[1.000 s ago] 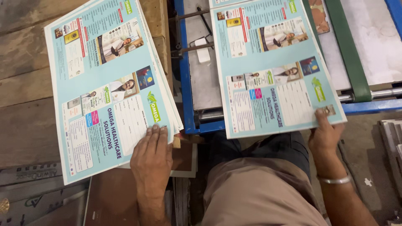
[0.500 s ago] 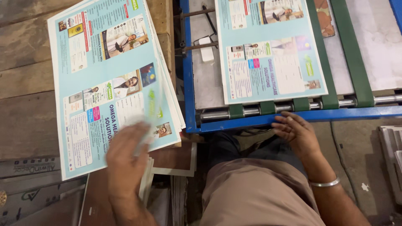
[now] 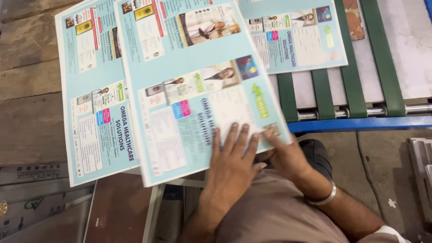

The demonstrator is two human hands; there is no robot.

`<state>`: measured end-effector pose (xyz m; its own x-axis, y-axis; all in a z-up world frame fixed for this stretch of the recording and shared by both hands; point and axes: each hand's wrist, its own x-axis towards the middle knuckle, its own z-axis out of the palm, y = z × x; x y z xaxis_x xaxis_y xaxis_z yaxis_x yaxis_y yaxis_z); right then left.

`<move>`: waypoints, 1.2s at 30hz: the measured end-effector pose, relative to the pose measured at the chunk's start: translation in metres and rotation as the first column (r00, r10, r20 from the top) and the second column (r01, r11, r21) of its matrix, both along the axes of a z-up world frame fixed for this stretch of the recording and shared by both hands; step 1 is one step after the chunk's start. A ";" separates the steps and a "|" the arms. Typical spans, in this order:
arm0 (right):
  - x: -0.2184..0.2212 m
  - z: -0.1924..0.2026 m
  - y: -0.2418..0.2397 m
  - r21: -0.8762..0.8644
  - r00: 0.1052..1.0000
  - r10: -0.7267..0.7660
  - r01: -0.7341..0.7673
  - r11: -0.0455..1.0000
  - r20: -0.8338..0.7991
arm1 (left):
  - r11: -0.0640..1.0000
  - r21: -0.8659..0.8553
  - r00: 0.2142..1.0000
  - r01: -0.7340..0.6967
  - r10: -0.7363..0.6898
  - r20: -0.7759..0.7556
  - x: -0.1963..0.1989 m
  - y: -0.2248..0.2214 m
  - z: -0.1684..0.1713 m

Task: The person picks up printed paper sheets from a stack on the left and places them onto a conveyor belt on the right one at a time.

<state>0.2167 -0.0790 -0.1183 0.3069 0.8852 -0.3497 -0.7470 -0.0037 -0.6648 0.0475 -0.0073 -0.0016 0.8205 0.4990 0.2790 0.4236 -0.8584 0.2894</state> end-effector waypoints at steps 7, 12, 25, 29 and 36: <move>0.094 -0.005 -0.029 -0.059 0.818 -0.451 0.502 0.863 0.356 | 0.957 0.179 0.965 -0.230 0.248 -0.088 -0.072 0.041 0.014; 0.144 -0.031 -0.064 -0.013 0.666 -0.659 0.707 0.707 0.349 | 0.906 0.285 0.932 -0.312 0.350 -0.092 -0.098 0.059 0.003; 0.093 -0.079 -0.161 -0.012 0.630 -0.637 0.715 0.699 0.444 | 0.847 0.372 0.918 -0.380 0.395 0.039 -0.099 0.065 -0.011; 0.101 -0.072 -0.139 0.013 0.619 -0.613 0.698 0.716 0.491 | 0.847 0.387 0.927 -0.365 0.370 0.064 -0.099 0.073 -0.014; 0.144 -0.075 -0.069 0.069 0.608 -0.616 0.682 0.728 0.501 | 0.856 0.363 0.928 -0.369 0.358 0.100 -0.100 0.077 -0.014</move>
<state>0.3602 -0.1485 -0.1929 0.9324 0.3507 -0.0870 -0.1857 0.2586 -0.9480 -0.0527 0.0696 -0.0152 0.5896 0.6168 0.5215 0.7232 -0.6906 -0.0008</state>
